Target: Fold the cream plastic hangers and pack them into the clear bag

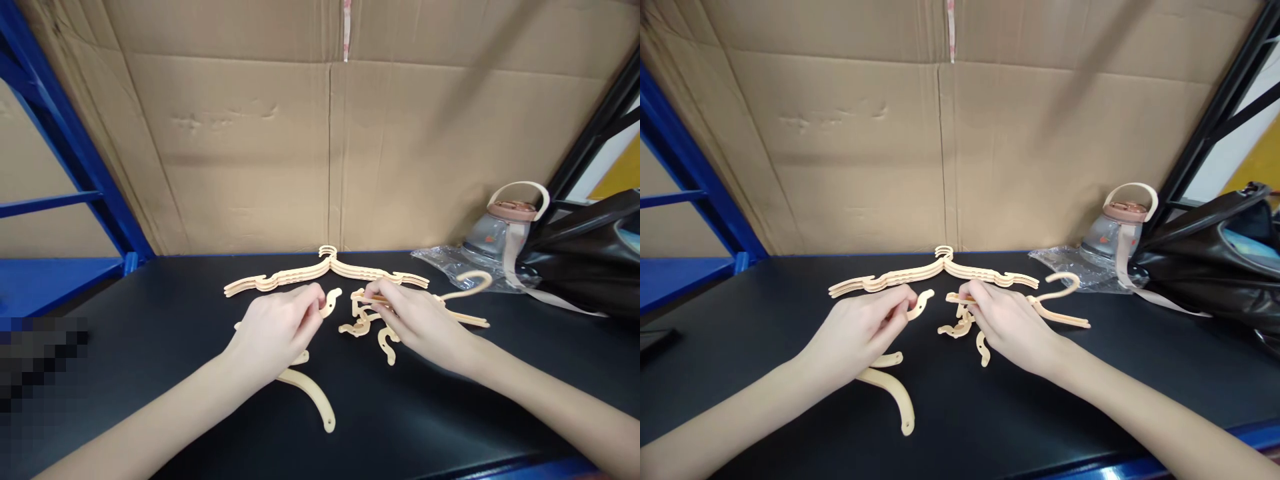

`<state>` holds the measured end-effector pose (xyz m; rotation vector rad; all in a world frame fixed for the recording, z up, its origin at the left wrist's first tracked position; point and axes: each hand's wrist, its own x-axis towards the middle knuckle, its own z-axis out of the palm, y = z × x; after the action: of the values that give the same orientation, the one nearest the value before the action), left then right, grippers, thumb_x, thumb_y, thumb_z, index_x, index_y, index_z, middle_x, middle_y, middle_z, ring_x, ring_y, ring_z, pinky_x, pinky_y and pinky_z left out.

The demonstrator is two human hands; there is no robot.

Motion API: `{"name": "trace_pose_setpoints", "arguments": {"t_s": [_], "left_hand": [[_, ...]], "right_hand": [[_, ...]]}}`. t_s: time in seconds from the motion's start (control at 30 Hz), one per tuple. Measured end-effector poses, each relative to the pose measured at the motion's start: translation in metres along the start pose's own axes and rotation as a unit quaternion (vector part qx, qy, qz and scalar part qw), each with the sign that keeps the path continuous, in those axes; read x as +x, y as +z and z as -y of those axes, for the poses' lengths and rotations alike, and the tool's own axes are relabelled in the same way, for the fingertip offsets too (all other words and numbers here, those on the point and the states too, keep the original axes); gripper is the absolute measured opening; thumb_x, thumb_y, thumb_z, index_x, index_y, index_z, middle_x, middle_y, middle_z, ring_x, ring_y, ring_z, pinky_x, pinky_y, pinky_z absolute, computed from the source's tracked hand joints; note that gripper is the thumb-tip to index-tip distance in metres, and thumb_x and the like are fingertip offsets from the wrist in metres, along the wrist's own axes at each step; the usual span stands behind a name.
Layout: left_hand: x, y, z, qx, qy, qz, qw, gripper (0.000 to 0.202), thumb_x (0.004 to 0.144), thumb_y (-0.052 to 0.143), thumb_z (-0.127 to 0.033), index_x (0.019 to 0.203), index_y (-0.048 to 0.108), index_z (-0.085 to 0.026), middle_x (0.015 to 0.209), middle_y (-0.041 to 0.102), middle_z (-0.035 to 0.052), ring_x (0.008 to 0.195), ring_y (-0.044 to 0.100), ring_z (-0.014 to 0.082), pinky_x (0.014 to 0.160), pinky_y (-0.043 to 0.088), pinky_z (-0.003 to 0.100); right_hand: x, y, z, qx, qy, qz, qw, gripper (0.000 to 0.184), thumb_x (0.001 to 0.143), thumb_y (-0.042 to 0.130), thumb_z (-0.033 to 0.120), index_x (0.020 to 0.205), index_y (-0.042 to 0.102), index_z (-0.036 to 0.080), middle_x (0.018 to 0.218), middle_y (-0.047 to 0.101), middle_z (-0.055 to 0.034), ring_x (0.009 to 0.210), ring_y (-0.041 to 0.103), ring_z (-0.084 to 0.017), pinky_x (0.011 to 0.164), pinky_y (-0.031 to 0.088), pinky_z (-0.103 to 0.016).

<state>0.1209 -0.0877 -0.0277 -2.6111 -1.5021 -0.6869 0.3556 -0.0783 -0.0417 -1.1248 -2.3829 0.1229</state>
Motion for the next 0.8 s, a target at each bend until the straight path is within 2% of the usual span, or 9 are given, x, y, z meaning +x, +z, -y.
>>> {"name": "trace_pose_setpoints", "arguments": {"t_s": [0.1, 0.2, 0.3, 0.43, 0.6, 0.73, 0.8], "left_hand": [[0.000, -0.004, -0.002, 0.002, -0.068, -0.026, 0.997, 0.031, 0.096, 0.031, -0.033, 0.074, 0.049, -0.021, 0.055, 0.052, -0.0051, 0.051, 0.049, 0.0130, 0.051, 0.025, 0.024], [0.002, -0.007, -0.002, 0.008, -0.057, -0.038, 0.998, 0.039, 0.095, 0.037, -0.045, 0.067, 0.049, -0.020, 0.054, 0.050, -0.0047, 0.052, 0.047, 0.0127, 0.052, 0.024, 0.023], [0.004, -0.006, -0.001, -0.014, -0.016, 0.004, 1.000, 0.043, 0.092, 0.043, -0.048, 0.061, 0.046, -0.019, 0.055, 0.049, -0.0047, 0.053, 0.046, 0.0113, 0.053, 0.024, 0.023], [0.005, -0.001, 0.000, -0.063, 0.017, 0.067, 0.996, 0.040, 0.093, 0.044, -0.042, 0.061, 0.046, -0.018, 0.056, 0.048, -0.0051, 0.053, 0.044, 0.0104, 0.054, 0.026, 0.023], [0.005, 0.004, -0.001, -0.163, 0.004, 0.143, 0.976, 0.035, 0.097, 0.034, -0.034, 0.069, 0.049, -0.019, 0.061, 0.051, -0.0049, 0.052, 0.046, 0.0104, 0.057, 0.034, 0.021], [0.002, 0.002, -0.005, -0.126, 0.014, 0.135, 0.983, 0.023, 0.098, 0.033, -0.032, 0.096, 0.053, -0.022, 0.062, 0.050, -0.0059, 0.056, 0.049, 0.0127, 0.056, 0.032, 0.022], [0.001, 0.000, -0.007, -0.111, 0.015, 0.128, 0.986, 0.026, 0.098, 0.032, -0.035, 0.109, 0.053, -0.024, 0.060, 0.047, -0.0066, 0.057, 0.050, 0.0137, 0.056, 0.031, 0.023]], "right_hand": [[0.000, 0.000, 0.002, 0.030, -0.012, 0.011, 0.999, 0.009, 0.097, 0.036, 0.017, 0.097, 0.043, 0.022, 0.096, 0.061, -0.0011, 0.087, 0.058, -0.015, 0.074, 0.044, -0.028], [0.000, -0.001, 0.005, 0.050, -0.009, 0.013, 0.999, 0.010, 0.098, 0.036, 0.017, 0.097, 0.045, 0.022, 0.097, 0.061, -0.0010, 0.089, 0.058, -0.014, 0.076, 0.044, -0.027], [-0.001, -0.001, 0.007, 0.053, 0.004, 0.013, 0.999, 0.009, 0.098, 0.038, 0.020, 0.094, 0.046, 0.022, 0.093, 0.061, 0.0001, 0.083, 0.058, -0.014, 0.071, 0.043, -0.026], [0.000, 0.001, 0.006, 0.048, 0.012, 0.028, 0.998, 0.010, 0.098, 0.040, 0.024, 0.093, 0.048, 0.022, 0.089, 0.062, 0.0010, 0.077, 0.059, -0.014, 0.067, 0.042, -0.026], [-0.001, 0.001, 0.005, 0.028, 0.005, 0.035, 0.999, 0.007, 0.097, 0.043, 0.021, 0.092, 0.049, 0.021, 0.088, 0.063, 0.0004, 0.078, 0.060, -0.015, 0.066, 0.042, -0.026], [-0.003, -0.001, 0.008, 0.031, -0.012, 0.048, 0.998, 0.009, 0.096, 0.043, 0.018, 0.091, 0.050, 0.020, 0.088, 0.063, -0.0007, 0.078, 0.060, -0.015, 0.066, 0.041, -0.025], [-0.003, -0.002, 0.011, 0.036, -0.017, 0.052, 0.998, 0.009, 0.096, 0.044, 0.017, 0.090, 0.051, 0.020, 0.087, 0.062, -0.0005, 0.077, 0.059, -0.014, 0.066, 0.041, -0.024]]}}
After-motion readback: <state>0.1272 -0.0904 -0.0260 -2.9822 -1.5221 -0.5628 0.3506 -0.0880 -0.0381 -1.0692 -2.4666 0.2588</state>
